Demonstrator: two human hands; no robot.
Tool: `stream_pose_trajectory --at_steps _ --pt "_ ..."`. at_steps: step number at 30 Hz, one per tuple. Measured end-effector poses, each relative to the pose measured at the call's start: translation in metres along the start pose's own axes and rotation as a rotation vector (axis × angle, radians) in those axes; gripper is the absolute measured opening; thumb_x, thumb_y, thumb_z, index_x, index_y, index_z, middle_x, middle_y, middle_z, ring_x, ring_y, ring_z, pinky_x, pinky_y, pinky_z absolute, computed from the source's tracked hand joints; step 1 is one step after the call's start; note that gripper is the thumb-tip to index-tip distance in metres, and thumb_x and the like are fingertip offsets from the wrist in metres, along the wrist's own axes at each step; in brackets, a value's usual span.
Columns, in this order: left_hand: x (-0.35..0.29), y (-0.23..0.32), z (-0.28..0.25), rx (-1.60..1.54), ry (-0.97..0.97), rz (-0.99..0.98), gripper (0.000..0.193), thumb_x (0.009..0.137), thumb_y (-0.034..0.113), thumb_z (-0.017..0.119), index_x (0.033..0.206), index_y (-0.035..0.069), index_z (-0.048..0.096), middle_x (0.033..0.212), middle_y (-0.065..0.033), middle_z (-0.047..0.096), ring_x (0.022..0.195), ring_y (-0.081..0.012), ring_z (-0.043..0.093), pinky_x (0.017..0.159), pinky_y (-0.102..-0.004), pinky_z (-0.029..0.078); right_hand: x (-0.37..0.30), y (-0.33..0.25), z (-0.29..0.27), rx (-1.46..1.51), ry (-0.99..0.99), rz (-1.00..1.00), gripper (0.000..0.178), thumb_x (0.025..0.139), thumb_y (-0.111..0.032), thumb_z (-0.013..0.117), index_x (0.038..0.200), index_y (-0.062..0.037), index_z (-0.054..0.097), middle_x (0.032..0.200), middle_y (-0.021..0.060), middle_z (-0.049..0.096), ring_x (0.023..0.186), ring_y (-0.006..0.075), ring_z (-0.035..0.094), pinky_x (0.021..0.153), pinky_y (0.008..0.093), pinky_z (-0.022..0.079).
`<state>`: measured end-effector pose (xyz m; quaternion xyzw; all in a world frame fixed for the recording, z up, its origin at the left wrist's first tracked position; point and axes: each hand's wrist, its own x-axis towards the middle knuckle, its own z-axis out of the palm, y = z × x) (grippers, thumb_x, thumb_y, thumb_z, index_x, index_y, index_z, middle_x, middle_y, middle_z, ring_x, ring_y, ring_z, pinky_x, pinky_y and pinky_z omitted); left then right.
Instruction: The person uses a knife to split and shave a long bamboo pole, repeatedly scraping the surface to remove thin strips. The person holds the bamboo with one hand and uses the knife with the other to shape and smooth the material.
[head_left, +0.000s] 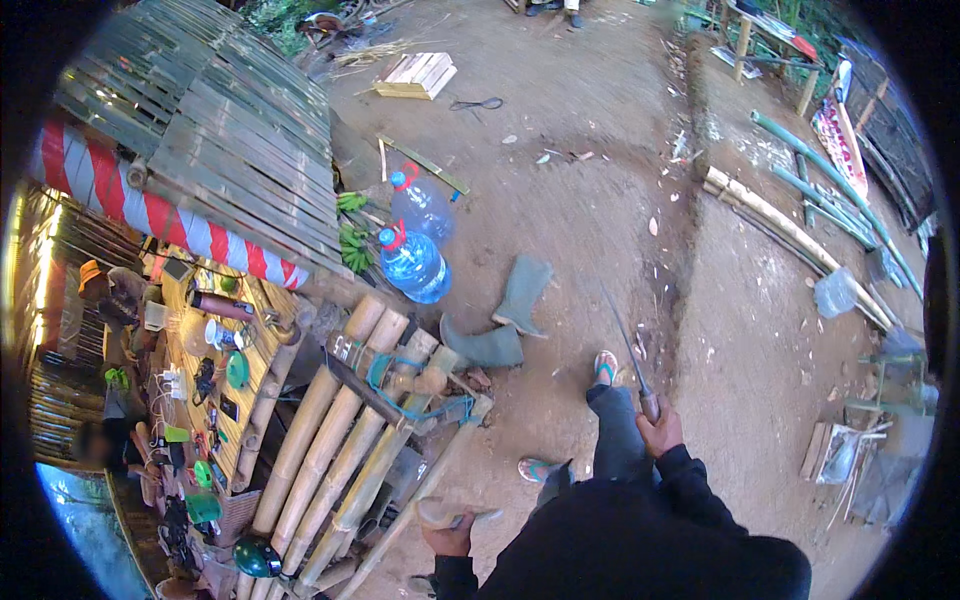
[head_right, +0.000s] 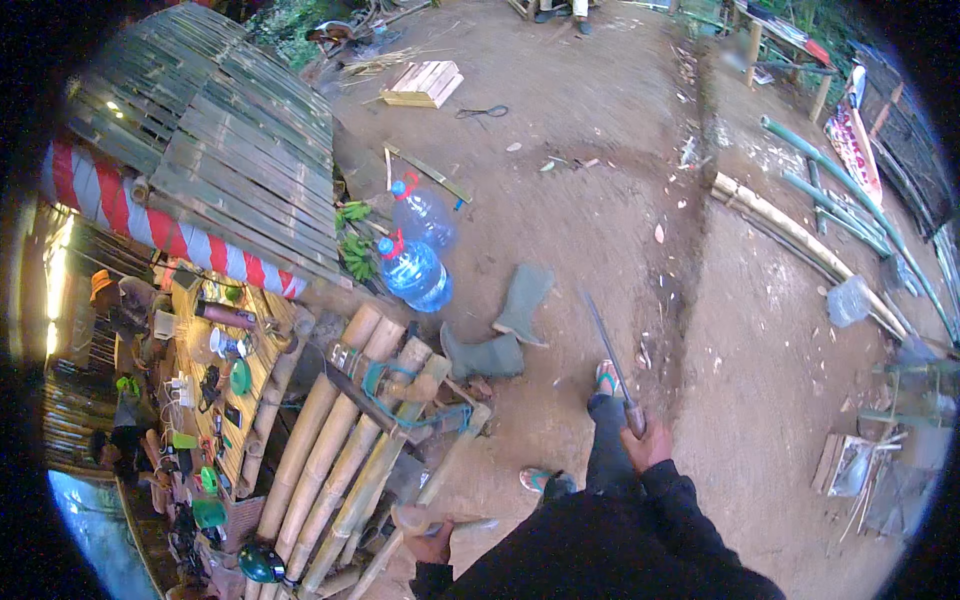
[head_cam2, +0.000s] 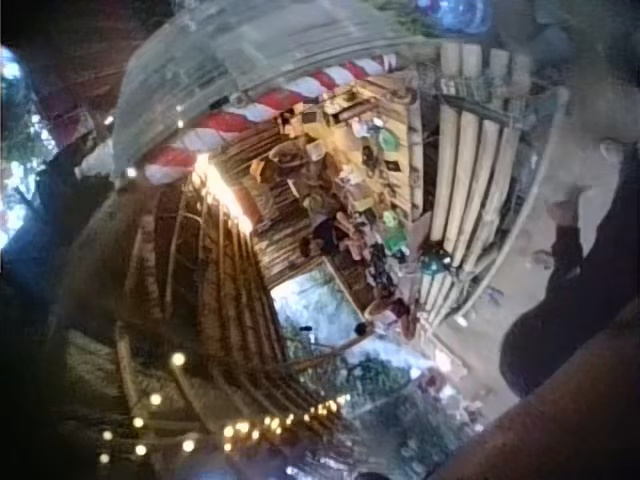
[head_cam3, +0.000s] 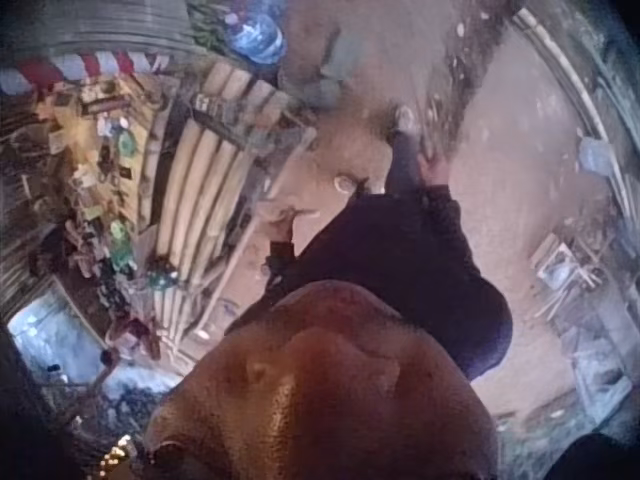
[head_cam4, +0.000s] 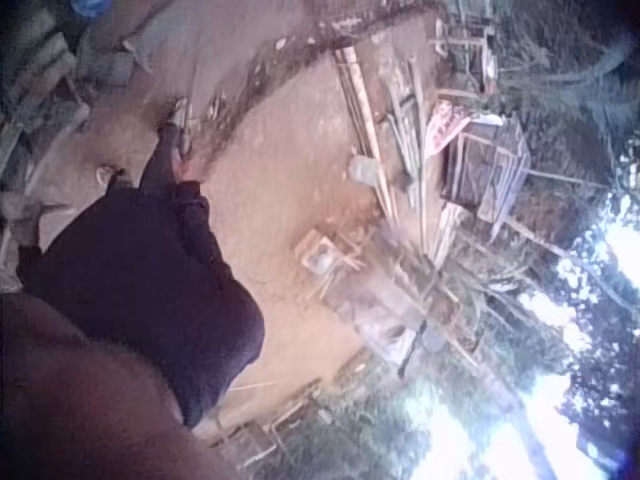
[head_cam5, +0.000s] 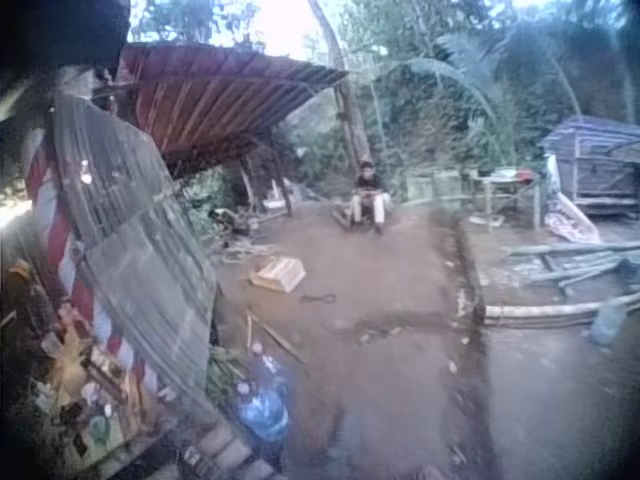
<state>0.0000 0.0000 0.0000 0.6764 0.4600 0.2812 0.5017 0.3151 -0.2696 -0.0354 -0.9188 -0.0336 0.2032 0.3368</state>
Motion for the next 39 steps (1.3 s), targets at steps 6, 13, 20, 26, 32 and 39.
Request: stream_pose_trajectory --at_steps 6,13,20,26,32,39 --pt "0.110 0.074 0.163 0.105 -0.151 0.071 0.061 0.058 0.015 0.084 0.105 0.003 0.048 0.095 -0.0070 0.055 0.089 -0.0185 0.055 0.080 -0.0339 0.047 0.120 0.061 -0.022 0.019 -0.106 0.362 0.030 0.068 -0.021 0.065 0.083 0.0044 0.061 0.064 0.0126 0.060 0.059 0.0228 0.062 0.055 0.0361 0.048" --pt "0.233 0.203 0.289 -0.056 -0.070 0.145 0.058 0.067 0.011 0.079 0.112 0.004 0.045 0.101 -0.0080 0.053 0.093 -0.0191 0.055 0.084 -0.0329 0.046 0.284 -0.015 -0.110 0.336 -0.162 0.063 0.015 0.072 -0.011 0.066 0.080 -0.0024 0.056 0.058 0.0011 0.048 0.045 0.0099 0.046 0.041 0.0281 0.040" --pt "0.384 0.291 0.393 -0.237 0.218 0.185 0.054 0.064 0.011 0.081 0.107 0.004 0.048 0.100 -0.0065 0.051 0.093 -0.0187 0.052 0.083 -0.0324 0.045 0.475 -0.174 -0.149 0.466 -0.047 -0.107 0.023 0.073 -0.018 0.072 0.074 -0.0026 0.054 0.056 0.0023 0.049 0.044 0.0110 0.048 0.042 0.0290 0.041" --pt "0.569 0.295 0.487 -0.173 0.334 0.253 0.059 0.062 0.017 0.085 0.107 0.003 0.048 0.098 -0.0058 0.052 0.090 -0.0177 0.053 0.081 -0.0321 0.046 0.630 -0.262 -0.111 0.627 -0.108 -0.167 0.012 0.076 -0.006 0.068 0.079 -0.0048 0.056 0.062 -0.0013 0.052 0.049 0.0073 0.047 0.042 0.0247 0.040" --pt "0.762 0.325 0.564 -0.128 0.425 0.065 0.058 0.060 0.021 0.087 0.102 0.003 0.051 0.095 -0.0064 0.055 0.088 -0.0186 0.054 0.081 -0.0335 0.047 0.794 -0.361 -0.065 0.296 -0.366 0.181 0.018 0.072 -0.014 0.069 0.078 -0.0073 0.054 0.053 0.0004 0.048 0.040 0.0117 0.045 0.036 0.0288 0.038" --pt "0.961 0.411 0.565 -0.186 0.594 0.044 0.050 0.062 0.018 0.086 0.096 0.004 0.053 0.095 -0.0061 0.056 0.083 -0.0165 0.055 0.075 -0.0317 0.048 0.964 -0.516 -0.078 -0.059 -0.434 -0.199 0.033 0.076 -0.029 0.069 0.088 -0.0004 0.061 0.058 0.0091 0.059 0.048 0.0179 0.057 0.050 0.0348 0.046"
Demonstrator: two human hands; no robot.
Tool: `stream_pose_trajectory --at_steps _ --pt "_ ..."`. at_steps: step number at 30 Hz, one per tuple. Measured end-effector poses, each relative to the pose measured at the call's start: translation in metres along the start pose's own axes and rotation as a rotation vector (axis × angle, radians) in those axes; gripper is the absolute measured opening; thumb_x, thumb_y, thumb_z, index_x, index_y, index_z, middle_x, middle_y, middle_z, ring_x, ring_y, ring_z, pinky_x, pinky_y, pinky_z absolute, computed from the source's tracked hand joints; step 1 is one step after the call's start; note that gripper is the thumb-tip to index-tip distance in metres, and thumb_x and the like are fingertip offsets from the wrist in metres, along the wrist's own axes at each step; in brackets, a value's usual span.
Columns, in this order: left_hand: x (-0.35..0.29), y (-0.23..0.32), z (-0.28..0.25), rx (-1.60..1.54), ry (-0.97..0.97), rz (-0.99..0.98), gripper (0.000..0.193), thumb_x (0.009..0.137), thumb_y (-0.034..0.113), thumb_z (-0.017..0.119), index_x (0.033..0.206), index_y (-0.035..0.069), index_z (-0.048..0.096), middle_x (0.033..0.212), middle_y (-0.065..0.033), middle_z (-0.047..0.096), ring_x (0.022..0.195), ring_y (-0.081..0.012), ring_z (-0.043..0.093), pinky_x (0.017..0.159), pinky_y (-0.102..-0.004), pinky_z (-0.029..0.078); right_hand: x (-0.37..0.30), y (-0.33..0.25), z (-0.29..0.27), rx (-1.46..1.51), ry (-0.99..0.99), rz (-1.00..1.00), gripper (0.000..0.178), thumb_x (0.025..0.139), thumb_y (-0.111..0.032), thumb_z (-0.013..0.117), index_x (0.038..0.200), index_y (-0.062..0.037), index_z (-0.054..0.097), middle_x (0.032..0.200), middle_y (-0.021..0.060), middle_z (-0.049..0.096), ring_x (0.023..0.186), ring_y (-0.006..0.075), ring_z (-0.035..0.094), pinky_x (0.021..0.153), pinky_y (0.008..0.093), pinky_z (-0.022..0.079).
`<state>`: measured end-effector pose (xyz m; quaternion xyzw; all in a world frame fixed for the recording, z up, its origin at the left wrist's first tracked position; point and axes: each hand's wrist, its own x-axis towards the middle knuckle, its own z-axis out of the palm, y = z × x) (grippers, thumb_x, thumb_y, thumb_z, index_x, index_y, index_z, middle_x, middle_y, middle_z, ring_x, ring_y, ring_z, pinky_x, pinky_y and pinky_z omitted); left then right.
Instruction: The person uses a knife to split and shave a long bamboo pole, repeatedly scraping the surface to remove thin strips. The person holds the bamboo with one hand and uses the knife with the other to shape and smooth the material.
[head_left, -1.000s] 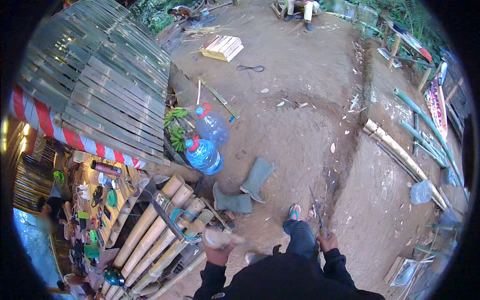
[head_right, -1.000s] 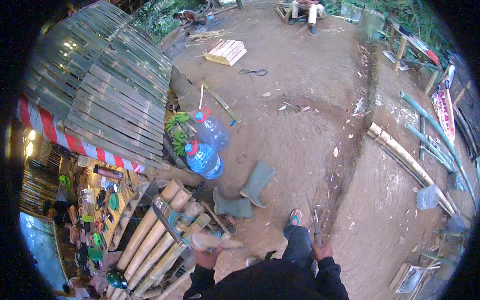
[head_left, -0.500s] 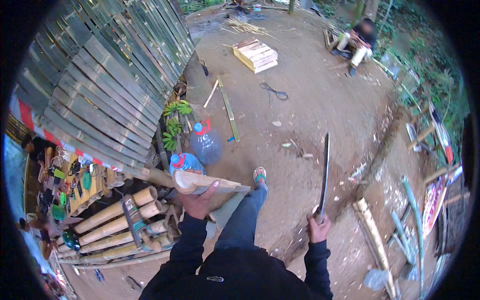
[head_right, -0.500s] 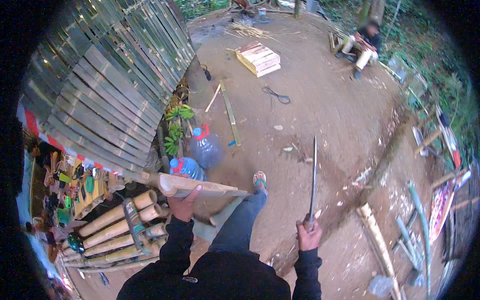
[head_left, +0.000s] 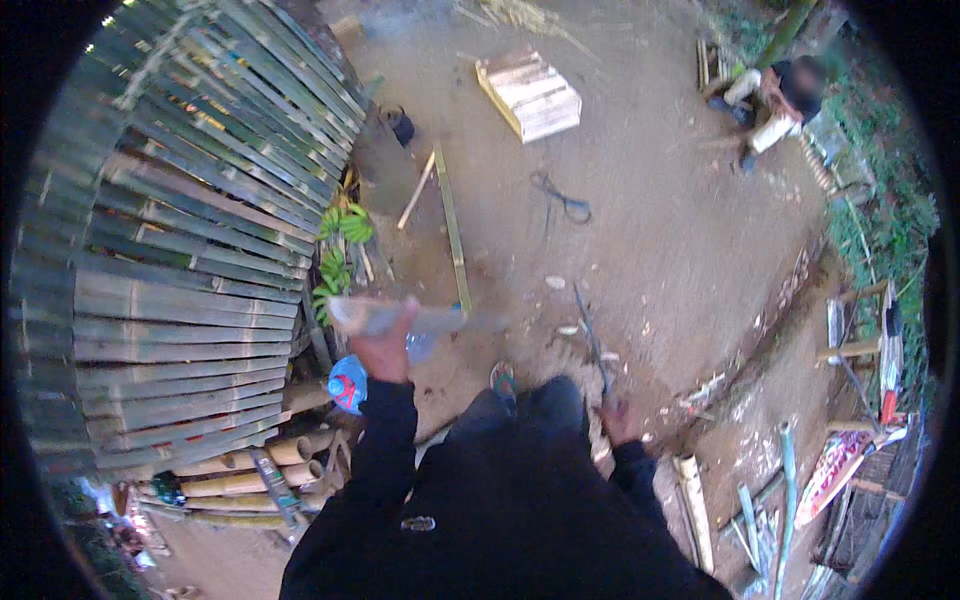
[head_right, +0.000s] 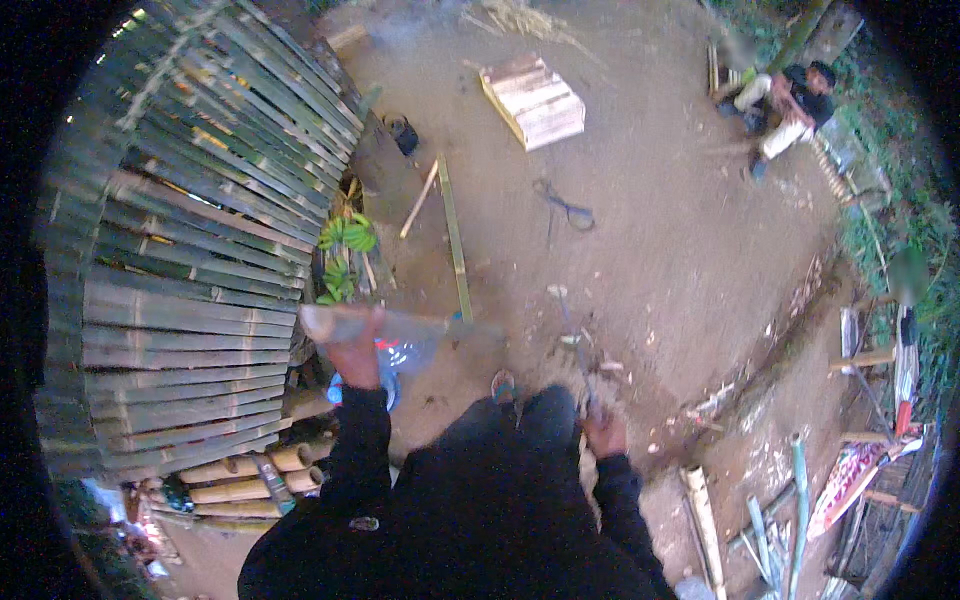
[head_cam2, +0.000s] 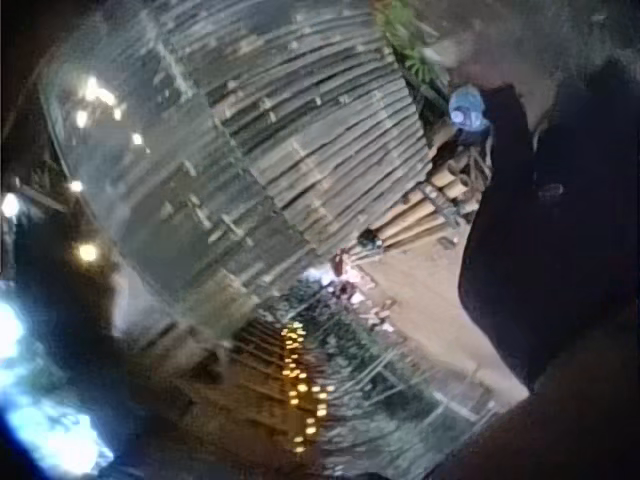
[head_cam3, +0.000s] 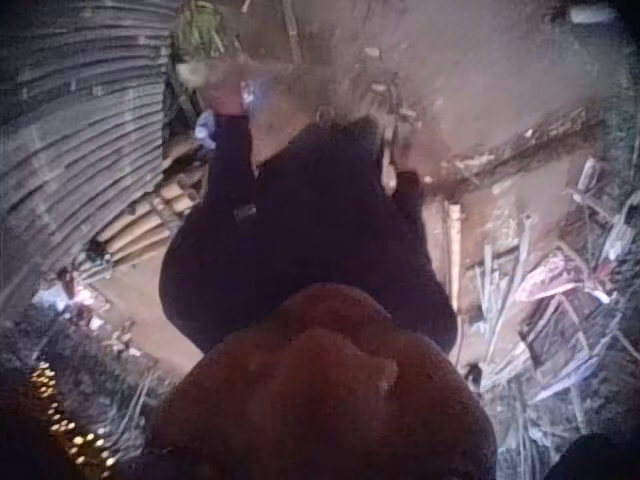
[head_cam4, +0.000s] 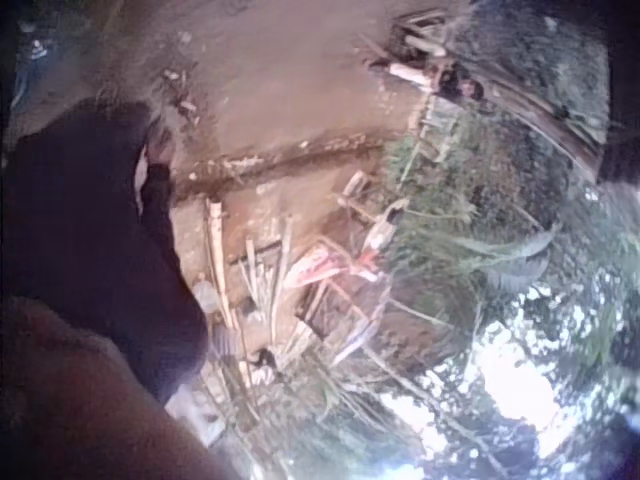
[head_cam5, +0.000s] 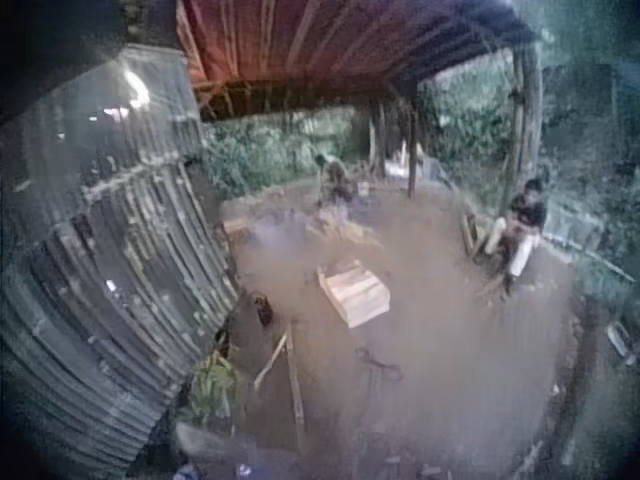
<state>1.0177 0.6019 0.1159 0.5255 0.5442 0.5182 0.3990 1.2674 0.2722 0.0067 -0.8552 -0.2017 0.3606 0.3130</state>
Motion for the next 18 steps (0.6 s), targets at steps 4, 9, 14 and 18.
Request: stream_pose_trajectory --at_steps 4,9,14,18 --pt "0.088 0.007 0.063 -0.104 0.165 -0.064 0.040 0.073 0.023 0.078 0.100 0.007 0.052 0.095 -0.0050 0.057 0.085 -0.0159 0.055 0.075 -0.0329 0.046 0.138 -0.037 -0.008 0.155 -0.011 0.065 0.035 0.070 -0.029 0.072 0.083 0.0017 0.061 0.065 0.0137 0.061 0.053 0.0204 0.059 0.055 0.0347 0.049" --pt "0.197 0.004 0.188 -0.175 0.315 -0.175 0.051 0.078 0.049 0.068 0.109 0.011 0.053 0.099 -0.0062 0.059 0.086 -0.0176 0.057 0.076 -0.0369 0.044 0.350 -0.077 -0.012 -0.237 -0.016 -0.090 0.038 0.069 -0.032 0.072 0.090 -0.0016 0.064 0.081 0.0173 0.065 0.077 0.0333 0.062 0.073 0.0407 0.050" --pt "0.309 0.021 0.326 -0.188 0.499 -0.164 0.038 0.081 0.034 0.070 0.096 0.005 0.051 0.090 -0.0060 0.055 0.080 -0.0166 0.054 0.074 -0.0345 0.045 0.544 -0.157 -0.066 -0.336 -0.396 -0.047 0.035 0.076 -0.032 0.066 0.100 -0.0078 0.060 0.103 0.0195 0.061 0.100 0.0367 0.056 0.085 0.0440 0.045" --pt "0.389 0.039 0.398 -0.039 0.474 -0.136 0.047 0.080 0.043 0.068 0.102 0.003 0.059 0.097 -0.0085 0.060 0.085 -0.0187 0.057 0.075 -0.0352 0.046 0.629 -0.230 -0.095 -0.359 -0.273 -0.001 0.043 0.066 -0.027 0.072 0.100 -0.0020 0.062 0.090 0.0154 0.066 0.086 0.0307 0.063 0.077 0.0402 0.049"
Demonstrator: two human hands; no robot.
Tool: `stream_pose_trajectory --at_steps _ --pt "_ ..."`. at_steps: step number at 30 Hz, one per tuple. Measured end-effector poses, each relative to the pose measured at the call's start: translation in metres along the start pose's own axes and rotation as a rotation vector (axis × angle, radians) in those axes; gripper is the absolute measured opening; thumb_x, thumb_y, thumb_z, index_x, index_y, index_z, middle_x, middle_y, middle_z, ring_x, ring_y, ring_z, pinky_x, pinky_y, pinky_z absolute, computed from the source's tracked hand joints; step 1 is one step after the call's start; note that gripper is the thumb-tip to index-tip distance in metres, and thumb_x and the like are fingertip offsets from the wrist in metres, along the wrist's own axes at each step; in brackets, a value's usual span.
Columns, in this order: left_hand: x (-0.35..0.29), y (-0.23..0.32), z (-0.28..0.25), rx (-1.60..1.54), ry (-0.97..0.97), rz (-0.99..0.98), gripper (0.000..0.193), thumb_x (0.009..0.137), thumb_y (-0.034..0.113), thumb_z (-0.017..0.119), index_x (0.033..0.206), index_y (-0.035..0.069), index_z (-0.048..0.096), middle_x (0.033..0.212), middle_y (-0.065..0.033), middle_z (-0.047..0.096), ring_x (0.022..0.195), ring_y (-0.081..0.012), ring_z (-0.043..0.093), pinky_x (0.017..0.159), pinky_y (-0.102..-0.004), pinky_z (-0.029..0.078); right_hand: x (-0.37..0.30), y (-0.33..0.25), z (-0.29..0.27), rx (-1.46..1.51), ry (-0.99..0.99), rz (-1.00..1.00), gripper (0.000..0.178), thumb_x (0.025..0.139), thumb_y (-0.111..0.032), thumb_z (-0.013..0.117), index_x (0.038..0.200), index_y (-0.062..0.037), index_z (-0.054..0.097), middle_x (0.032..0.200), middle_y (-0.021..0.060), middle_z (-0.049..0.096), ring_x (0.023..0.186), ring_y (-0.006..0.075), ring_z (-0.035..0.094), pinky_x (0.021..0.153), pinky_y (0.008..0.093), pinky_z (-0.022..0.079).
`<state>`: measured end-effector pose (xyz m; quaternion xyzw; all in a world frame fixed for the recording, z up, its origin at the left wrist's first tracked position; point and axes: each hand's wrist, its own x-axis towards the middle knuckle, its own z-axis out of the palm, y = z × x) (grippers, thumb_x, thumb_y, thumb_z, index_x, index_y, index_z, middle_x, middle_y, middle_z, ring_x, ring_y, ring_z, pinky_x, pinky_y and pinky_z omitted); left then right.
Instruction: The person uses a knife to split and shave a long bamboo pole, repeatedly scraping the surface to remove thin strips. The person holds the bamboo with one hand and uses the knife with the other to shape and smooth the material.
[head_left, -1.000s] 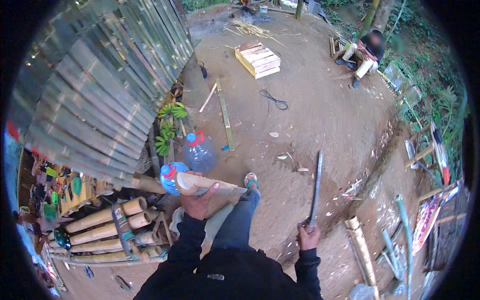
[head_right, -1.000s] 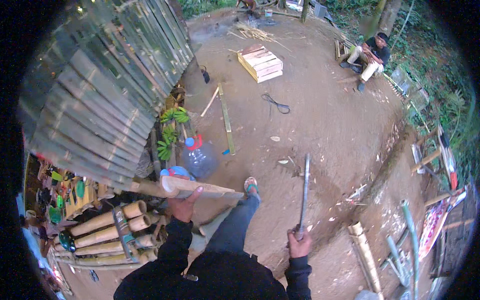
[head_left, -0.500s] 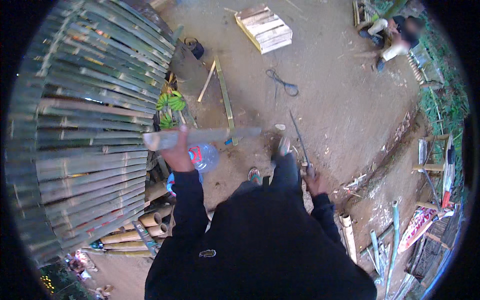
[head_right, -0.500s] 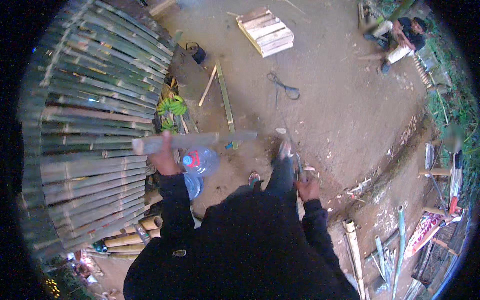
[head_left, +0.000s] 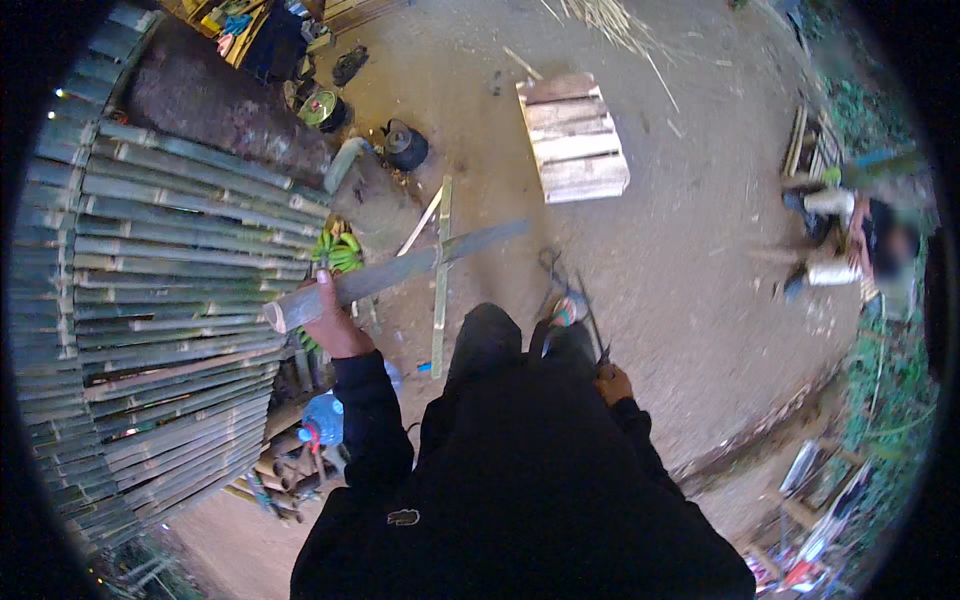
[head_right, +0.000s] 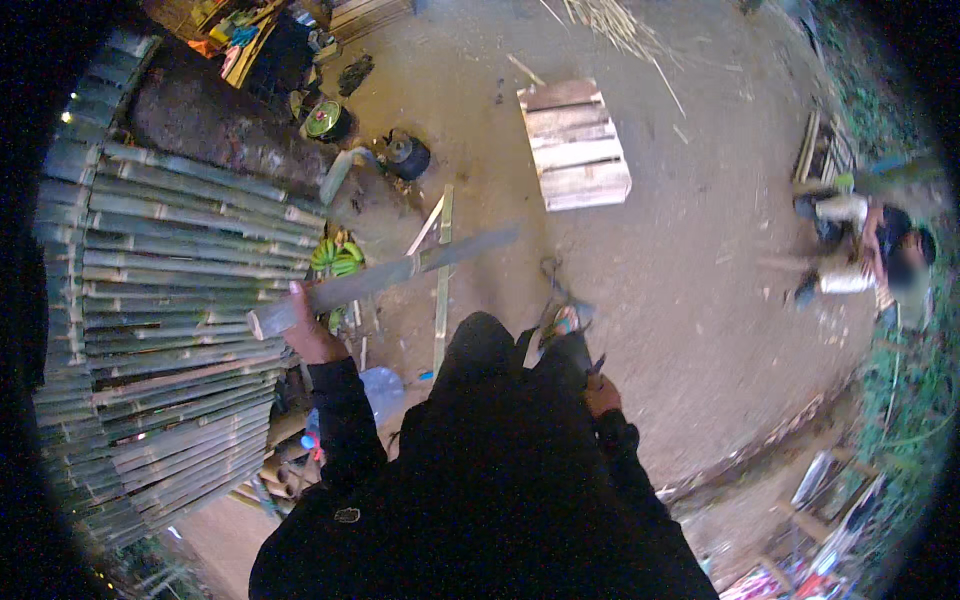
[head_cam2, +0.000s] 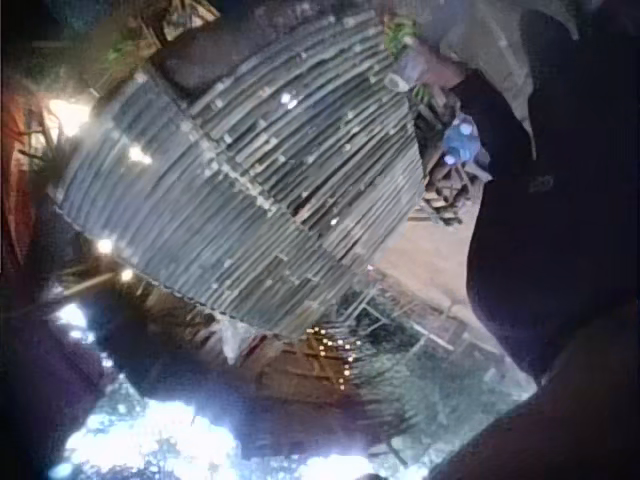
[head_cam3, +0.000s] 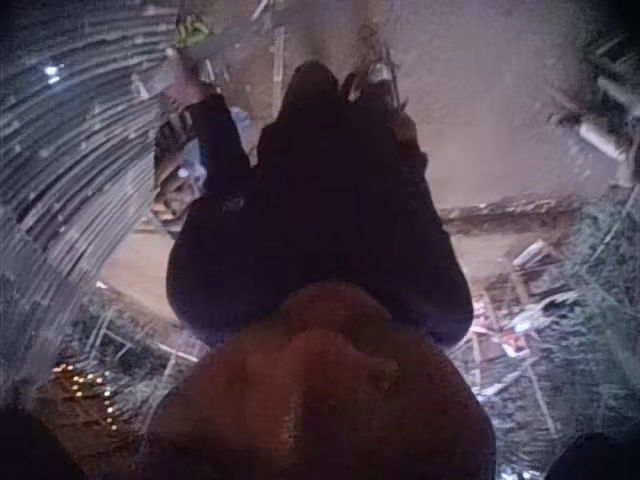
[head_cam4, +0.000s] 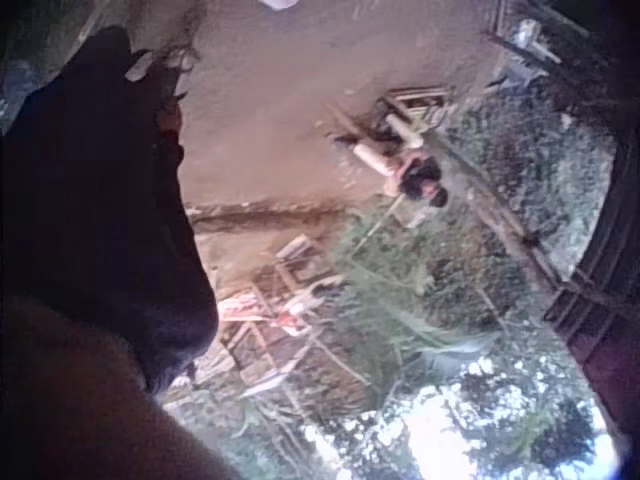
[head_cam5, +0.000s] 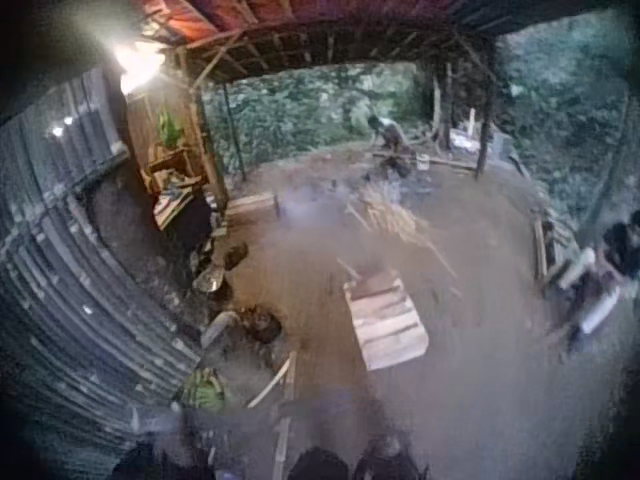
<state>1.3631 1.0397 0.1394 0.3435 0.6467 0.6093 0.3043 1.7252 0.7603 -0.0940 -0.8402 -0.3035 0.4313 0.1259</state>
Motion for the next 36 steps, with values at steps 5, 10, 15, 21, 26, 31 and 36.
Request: stream_pose_trajectory --at_steps 5,10,15,21,26,31,36 --pt "0.072 -0.013 0.141 -0.068 0.128 0.041 0.038 0.078 0.033 0.071 0.098 0.003 0.058 0.090 -0.0063 0.058 0.078 -0.0166 0.055 0.070 -0.0316 0.046 0.121 -0.049 -0.059 -0.098 -0.046 0.032 0.039 0.073 -0.034 0.061 0.101 -0.0059 0.063 0.101 0.0211 0.064 0.097 0.0379 0.059 0.083 0.0442 0.047" --pt "0.198 -0.089 0.276 -0.107 0.172 -0.026 0.036 0.077 0.021 0.075 0.098 0.002 0.053 0.096 -0.0075 0.058 0.086 -0.0181 0.055 0.079 -0.0326 0.045 0.260 -0.094 -0.080 -0.238 -0.053 -0.023 0.040 0.075 -0.037 0.063 0.098 -0.0043 0.062 0.093 0.0215 0.064 0.090 0.0388 0.060 0.076 0.0474 0.048" --pt "0.348 -0.138 0.413 -0.151 -0.021 0.011 0.034 0.071 0.012 0.077 0.098 0.006 0.056 0.093 -0.0063 0.059 0.082 -0.0192 0.057 0.075 -0.0344 0.051 0.405 -0.235 -0.107 -0.092 0.054 0.175 0.047 0.072 -0.031 0.072 0.104 0.0001 0.059 0.089 0.0195 0.064 0.081 0.0346 0.062 0.070 0.0444 0.049" --pt "0.444 -0.058 0.510 0.071 -0.031 -0.050 0.054 0.066 0.014 0.084 0.104 0.003 0.047 0.093 -0.0057 0.055 0.085 -0.0148 0.055 0.077 -0.0297 0.049 0.498 -0.403 -0.194 0.155 -0.015 -0.022 0.048 0.073 -0.028 0.072 0.108 0.0019 0.058 0.091 0.0201 0.064 0.079 0.0352 0.062 0.069 0.0441 0.049" --pt "0.514 -0.047 0.541 0.119 0.123 0.012 0.060 0.063 0.019 0.086 0.104 0.003 0.046 0.092 -0.0055 0.055 0.083 -0.0134 0.056 0.073 -0.0282 0.049 0.577 -0.543 -0.243 0.134 -0.042 -0.372 0.051 0.073 -0.023 0.072 0.112 0.0047 0.055 0.096 0.0215 0.064 0.082 0.0359 0.062 0.072 0.0430 0.048" --pt "0.555 -0.069 0.570 0.072 0.359 -0.040 0.059 0.063 0.015 0.086 0.105 0.001 0.046 0.094 -0.0059 0.055 0.084 -0.0158 0.056 0.074 -0.0283 0.049 0.656 -0.702 -0.247 -0.401 0.315 -0.836 0.060 0.068 -0.016 0.075 0.118 0.0078 0.051 0.106 0.0233 0.060 0.098 0.0351 0.057 0.089 0.0379 0.044" --pt "0.575 -0.107 0.615 0.287 0.654 0.052 0.059 0.067 0.005 0.081 0.113 0.003 0.044 0.096 -0.0053 0.054 0.089 -0.0164 0.053 0.082 -0.0309 0.047 0.763 -0.870 -0.224 -0.238 -0.268 -0.635 0.054 0.066 -0.011 0.077 0.114 0.0033 0.056 0.097 0.0166 0.062 0.087 0.0283 0.059 0.079 0.0389 0.047"
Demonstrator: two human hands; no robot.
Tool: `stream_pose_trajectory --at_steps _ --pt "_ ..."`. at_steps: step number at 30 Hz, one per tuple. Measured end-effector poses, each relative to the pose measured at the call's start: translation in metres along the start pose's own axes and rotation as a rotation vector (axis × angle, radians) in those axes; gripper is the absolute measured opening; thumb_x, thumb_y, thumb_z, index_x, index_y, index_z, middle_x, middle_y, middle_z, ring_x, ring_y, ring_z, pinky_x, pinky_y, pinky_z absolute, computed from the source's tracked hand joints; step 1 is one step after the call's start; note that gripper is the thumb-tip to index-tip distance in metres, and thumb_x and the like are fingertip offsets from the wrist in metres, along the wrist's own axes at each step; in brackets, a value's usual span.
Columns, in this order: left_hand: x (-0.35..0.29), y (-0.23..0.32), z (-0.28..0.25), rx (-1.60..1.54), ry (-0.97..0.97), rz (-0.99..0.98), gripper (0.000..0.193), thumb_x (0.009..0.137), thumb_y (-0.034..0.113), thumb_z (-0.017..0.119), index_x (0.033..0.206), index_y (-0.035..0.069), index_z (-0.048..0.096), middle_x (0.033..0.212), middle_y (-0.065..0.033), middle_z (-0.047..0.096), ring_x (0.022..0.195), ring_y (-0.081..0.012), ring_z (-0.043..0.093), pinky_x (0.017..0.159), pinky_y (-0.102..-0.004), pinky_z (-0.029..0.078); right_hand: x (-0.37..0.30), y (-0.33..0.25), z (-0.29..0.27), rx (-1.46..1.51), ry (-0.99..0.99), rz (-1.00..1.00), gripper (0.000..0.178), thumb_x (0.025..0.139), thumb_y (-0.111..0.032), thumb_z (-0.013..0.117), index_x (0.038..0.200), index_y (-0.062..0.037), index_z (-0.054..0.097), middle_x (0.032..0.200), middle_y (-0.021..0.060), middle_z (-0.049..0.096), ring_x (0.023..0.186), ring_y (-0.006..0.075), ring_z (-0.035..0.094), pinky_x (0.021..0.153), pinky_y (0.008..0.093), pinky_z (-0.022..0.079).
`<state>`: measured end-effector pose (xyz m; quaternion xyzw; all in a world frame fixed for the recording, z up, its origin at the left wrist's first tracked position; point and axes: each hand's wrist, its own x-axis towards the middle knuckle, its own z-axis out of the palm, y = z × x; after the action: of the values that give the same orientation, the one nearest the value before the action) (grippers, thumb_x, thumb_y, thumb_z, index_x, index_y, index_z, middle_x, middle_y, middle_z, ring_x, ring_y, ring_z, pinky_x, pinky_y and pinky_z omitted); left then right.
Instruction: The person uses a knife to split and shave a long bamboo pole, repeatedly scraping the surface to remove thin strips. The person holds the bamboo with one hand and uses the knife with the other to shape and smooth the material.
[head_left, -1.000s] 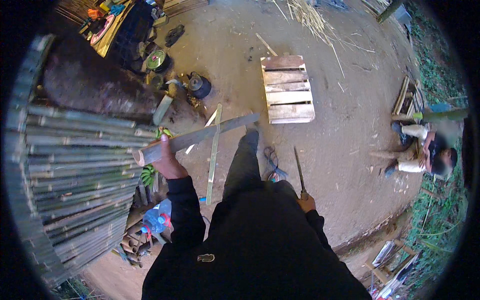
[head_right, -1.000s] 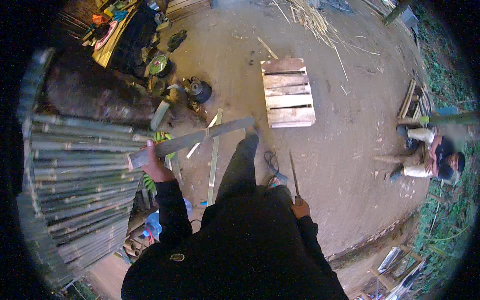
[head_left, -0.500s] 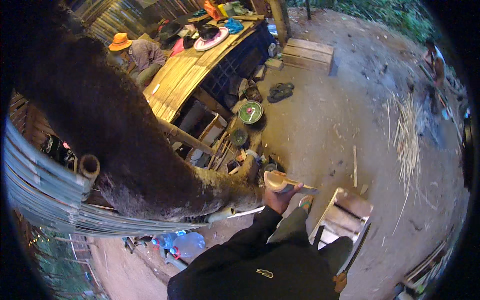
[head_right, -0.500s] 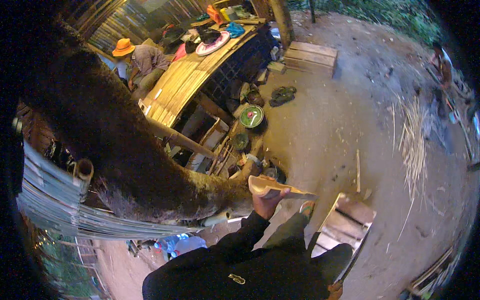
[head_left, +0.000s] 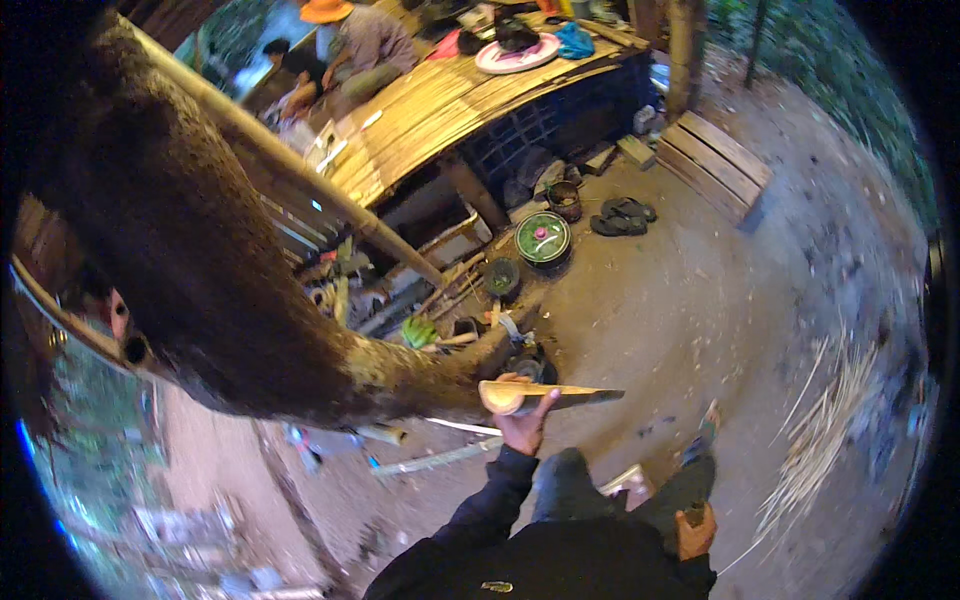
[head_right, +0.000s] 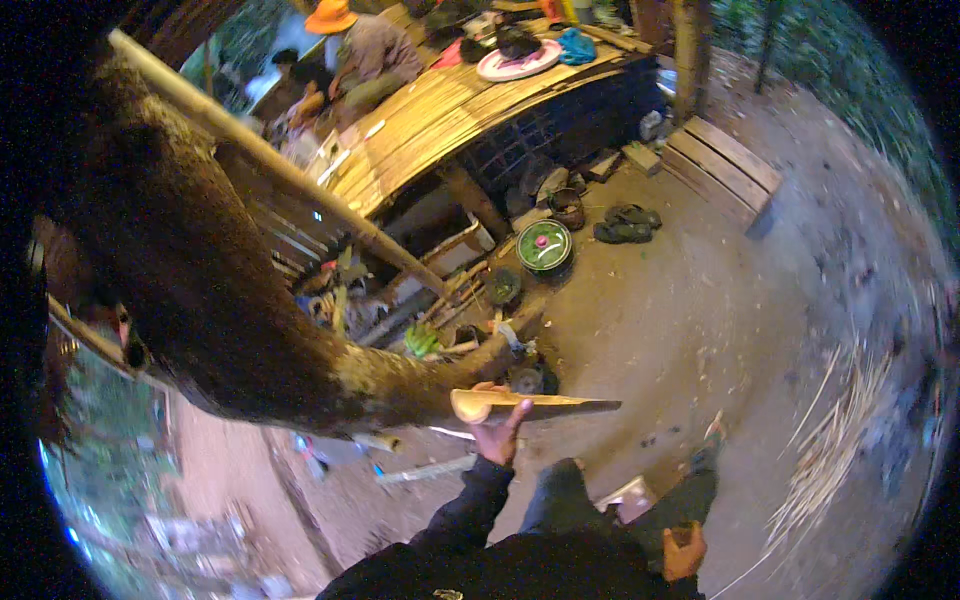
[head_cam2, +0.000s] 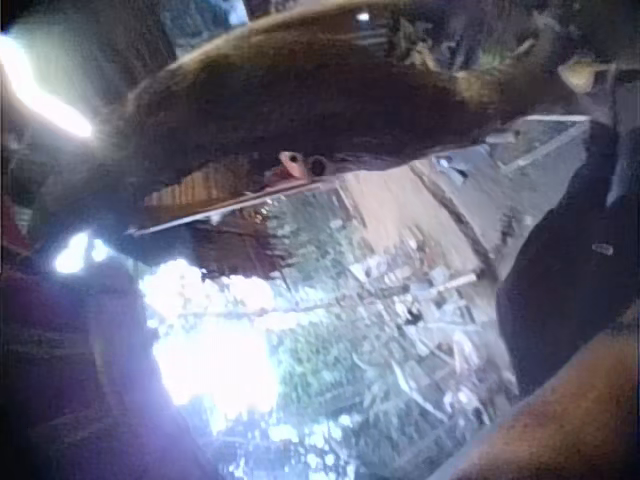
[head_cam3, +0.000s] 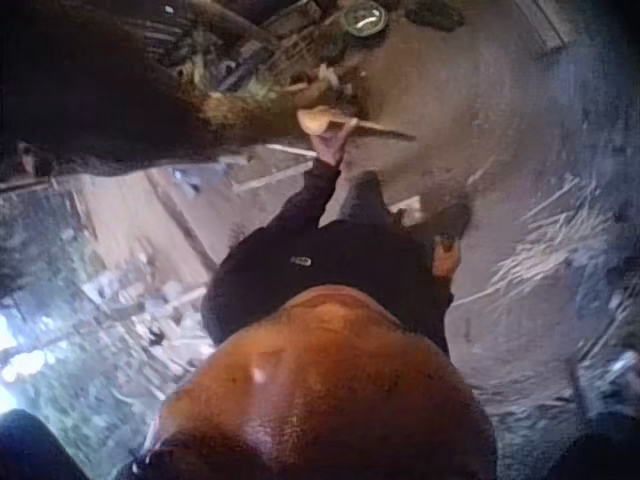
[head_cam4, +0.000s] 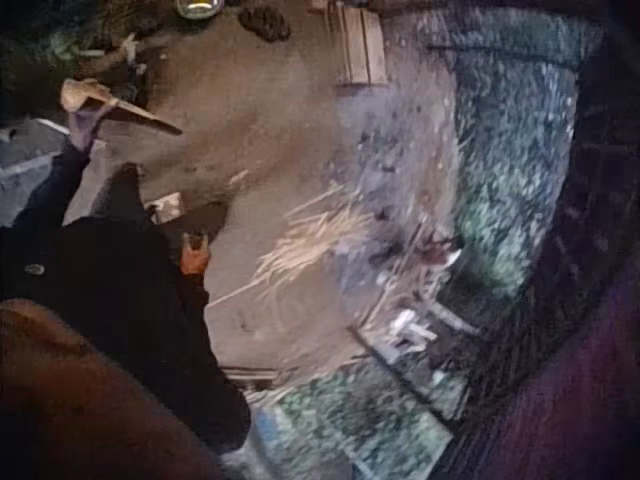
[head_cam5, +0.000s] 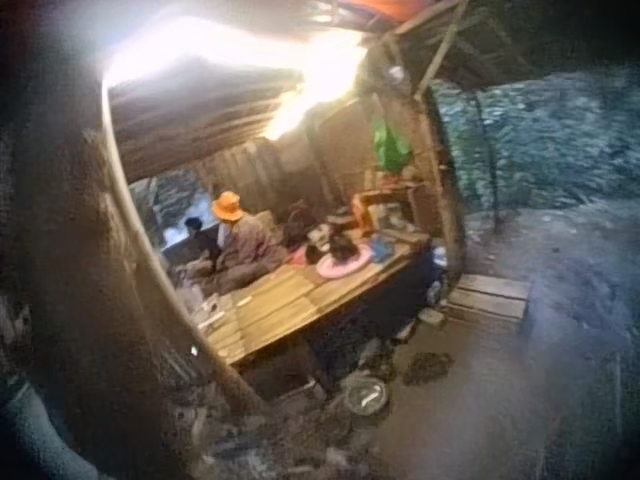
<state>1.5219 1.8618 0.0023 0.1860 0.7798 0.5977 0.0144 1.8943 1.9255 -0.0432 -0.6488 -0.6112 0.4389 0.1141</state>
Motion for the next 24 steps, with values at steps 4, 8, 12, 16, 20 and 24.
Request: stream_pose_trajectory --at_steps 4,8,12,16,20,24 --pt "-0.023 -0.064 0.064 -0.240 0.193 -0.141 0.057 0.069 -0.003 0.076 0.116 0.007 0.044 0.101 -0.0041 0.054 0.094 -0.0172 0.052 0.080 -0.0346 0.049 0.164 0.000 -0.004 -0.184 -0.298 -0.467 0.039 0.071 -0.009 0.072 0.107 0.0005 0.058 0.095 0.0117 0.062 0.087 0.0219 0.059 0.078 0.0328 0.047" --pt "-0.017 -0.148 0.137 -0.165 0.335 -0.289 0.047 0.077 0.013 0.075 0.115 0.007 0.049 0.105 -0.0055 0.056 0.097 -0.0158 0.053 0.090 -0.0313 0.043 0.255 0.044 0.021 -0.209 -0.421 -0.109 0.067 0.075 -0.026 0.074 0.125 0.0073 0.046 0.093 0.0193 0.065 0.085 0.0263 0.062 0.076 0.0344 0.049" --pt "-0.026 -0.233 0.187 -0.112 0.252 -0.314 0.032 0.082 0.018 0.071 0.105 0.008 0.050 0.100 -0.0047 0.055 0.092 -0.0151 0.053 0.084 -0.0315 0.044 0.292 0.107 0.080 0.022 -0.480 0.282 0.065 0.077 -0.023 0.073 0.127 0.0062 0.044 0.091 0.0121 0.064 0.075 0.0196 0.060 0.067 0.0289 0.049" --pt "-0.050 -0.307 0.206 -0.094 0.303 -0.416 0.042 0.079 0.015 0.073 0.110 0.006 0.046 0.102 -0.0077 0.055 0.097 -0.0181 0.052 0.090 -0.0348 0.042 0.319 0.152 0.150 0.110 -0.511 0.314 0.060 0.080 -0.021 0.070 0.127 0.0049 0.044 0.084 0.0065 0.062 0.059 0.0136 0.055 0.053 0.0256 0.047" --pt "-0.053 -0.343 0.187 0.029 0.319 -0.421 0.044 0.087 0.050 0.056 0.099 0.008 0.056 0.101 -0.0119 0.061 0.099 -0.0232 0.059 0.088 -0.0372 0.043 0.356 0.177 0.203 0.135 -0.721 0.367 0.048 0.082 -0.020 0.068 0.120 0.0002 0.048 0.074 -0.0008 0.056 0.053 0.0080 0.049 0.046 0.0241 0.042" --pt "-0.043 -0.362 0.170 -0.143 0.260 -0.319 0.045 0.088 0.050 0.053 0.098 0.006 0.056 0.097 -0.0109 0.061 0.104 -0.0266 0.057 0.094 -0.0416 0.040 0.372 0.169 0.246 0.127 -0.679 0.071 0.033 0.082 -0.019 0.068 0.107 -0.0051 0.053 0.067 -0.0042 0.051 0.048 0.0053 0.044 0.041 0.0224 0.037"
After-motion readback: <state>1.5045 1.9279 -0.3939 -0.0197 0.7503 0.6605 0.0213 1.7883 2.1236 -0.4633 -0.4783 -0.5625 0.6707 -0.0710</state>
